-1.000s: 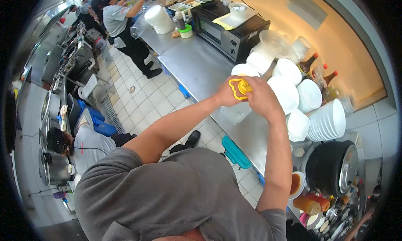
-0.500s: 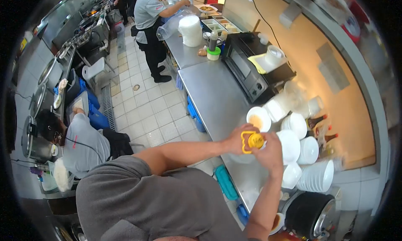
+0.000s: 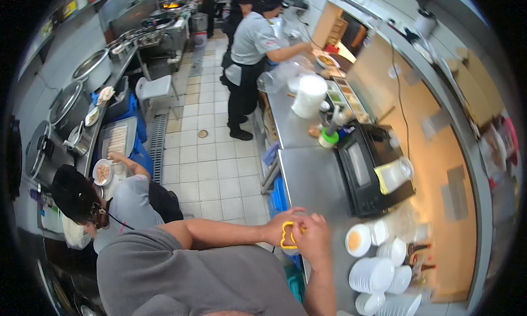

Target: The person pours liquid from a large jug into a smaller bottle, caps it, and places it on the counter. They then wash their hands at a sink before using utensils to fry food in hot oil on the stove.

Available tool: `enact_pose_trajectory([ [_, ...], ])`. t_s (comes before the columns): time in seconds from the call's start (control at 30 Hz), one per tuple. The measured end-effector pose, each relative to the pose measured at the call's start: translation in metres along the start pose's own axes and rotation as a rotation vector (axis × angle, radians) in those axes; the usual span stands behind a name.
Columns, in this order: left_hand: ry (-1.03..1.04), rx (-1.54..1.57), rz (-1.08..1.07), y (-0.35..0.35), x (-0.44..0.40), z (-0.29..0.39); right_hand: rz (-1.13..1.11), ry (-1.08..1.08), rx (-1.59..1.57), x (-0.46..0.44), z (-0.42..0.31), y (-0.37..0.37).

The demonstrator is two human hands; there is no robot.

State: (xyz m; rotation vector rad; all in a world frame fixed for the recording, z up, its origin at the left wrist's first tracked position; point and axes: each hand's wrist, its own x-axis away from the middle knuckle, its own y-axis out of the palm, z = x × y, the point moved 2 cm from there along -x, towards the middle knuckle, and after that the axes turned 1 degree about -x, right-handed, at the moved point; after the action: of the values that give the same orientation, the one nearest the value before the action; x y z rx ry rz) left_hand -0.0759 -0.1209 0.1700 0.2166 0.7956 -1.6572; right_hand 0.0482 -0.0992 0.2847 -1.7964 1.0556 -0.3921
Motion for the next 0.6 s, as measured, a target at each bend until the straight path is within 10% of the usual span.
enact_pose_trajectory([
  [0.1, -0.112, -0.235, 0.226, -0.058, 0.024, -0.042, 0.036, -0.285, -0.055, -0.049, -0.039, 0.021],
  [0.6, -0.628, -0.895, 0.794, -0.354, 0.098, -0.135, -0.271, -0.225, -0.472, -0.357, -0.006, 0.237],
])
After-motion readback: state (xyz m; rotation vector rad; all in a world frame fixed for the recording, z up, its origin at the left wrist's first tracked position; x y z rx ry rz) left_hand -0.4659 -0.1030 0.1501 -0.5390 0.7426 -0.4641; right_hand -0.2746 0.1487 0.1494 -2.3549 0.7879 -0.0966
